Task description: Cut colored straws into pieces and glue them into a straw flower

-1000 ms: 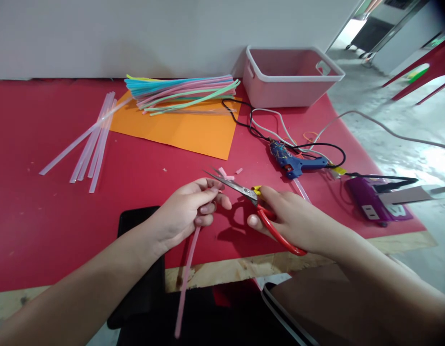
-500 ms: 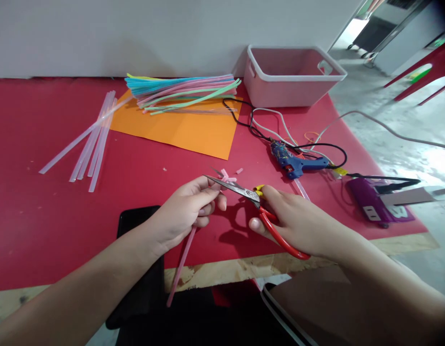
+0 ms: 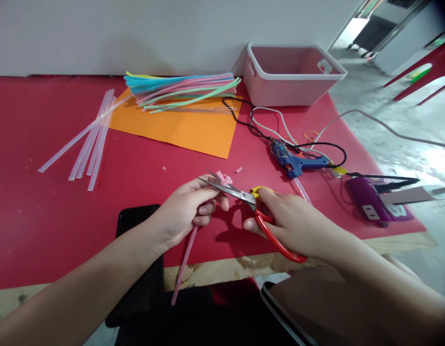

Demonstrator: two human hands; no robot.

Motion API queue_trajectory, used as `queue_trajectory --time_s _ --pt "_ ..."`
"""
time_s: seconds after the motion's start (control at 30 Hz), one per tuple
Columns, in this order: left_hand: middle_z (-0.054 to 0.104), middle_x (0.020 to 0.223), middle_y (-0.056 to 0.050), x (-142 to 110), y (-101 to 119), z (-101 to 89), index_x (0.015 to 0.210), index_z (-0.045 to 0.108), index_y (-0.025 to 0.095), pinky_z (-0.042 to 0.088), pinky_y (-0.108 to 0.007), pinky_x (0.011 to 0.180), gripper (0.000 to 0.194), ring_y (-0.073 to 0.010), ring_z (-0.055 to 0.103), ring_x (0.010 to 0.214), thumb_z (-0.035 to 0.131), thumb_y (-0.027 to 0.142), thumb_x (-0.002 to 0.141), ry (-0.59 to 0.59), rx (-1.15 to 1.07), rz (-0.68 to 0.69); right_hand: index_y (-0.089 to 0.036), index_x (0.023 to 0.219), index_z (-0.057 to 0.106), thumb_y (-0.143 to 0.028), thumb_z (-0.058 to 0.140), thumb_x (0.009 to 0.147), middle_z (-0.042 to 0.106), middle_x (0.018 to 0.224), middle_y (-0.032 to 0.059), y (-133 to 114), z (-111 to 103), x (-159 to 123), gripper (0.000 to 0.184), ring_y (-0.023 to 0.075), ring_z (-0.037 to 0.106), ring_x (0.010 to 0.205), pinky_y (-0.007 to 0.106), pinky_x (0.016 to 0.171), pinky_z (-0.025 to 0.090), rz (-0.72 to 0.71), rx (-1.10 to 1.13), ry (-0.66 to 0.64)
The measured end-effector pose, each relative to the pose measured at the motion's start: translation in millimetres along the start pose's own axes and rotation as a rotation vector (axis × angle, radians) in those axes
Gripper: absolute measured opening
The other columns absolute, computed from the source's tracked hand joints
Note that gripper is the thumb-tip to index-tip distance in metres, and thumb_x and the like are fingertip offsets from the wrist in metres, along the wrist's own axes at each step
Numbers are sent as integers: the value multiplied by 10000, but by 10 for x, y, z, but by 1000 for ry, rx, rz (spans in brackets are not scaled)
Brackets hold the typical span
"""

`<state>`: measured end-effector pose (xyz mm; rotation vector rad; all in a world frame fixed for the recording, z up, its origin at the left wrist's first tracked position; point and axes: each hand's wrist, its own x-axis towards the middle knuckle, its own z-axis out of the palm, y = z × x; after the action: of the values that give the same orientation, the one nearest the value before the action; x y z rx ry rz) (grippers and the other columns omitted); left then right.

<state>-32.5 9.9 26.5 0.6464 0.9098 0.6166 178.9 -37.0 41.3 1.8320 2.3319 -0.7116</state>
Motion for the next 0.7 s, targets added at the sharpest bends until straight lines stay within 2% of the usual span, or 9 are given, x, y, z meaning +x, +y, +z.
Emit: queue_trajectory --time_s 0.27,0.7 --pt "604 617 -14 10 -9 -1 848 596 165 168 -134 388 44 -21 281 402 554 172 858 -30 17 -6 -222 812 390 -626 408 903 572 677 20 1 6 7 414 193 549 591 271 530 267 0 -35 9" --pt "581 616 -7 16 -9 -33 835 582 152 168 -117 382 62 -16 280 410 541 163 881 -40 12 -39 -222 769 403 -614 432 906 545 637 1 67 3 45 417 155 484 539 259 524 280 -51 31 -19"
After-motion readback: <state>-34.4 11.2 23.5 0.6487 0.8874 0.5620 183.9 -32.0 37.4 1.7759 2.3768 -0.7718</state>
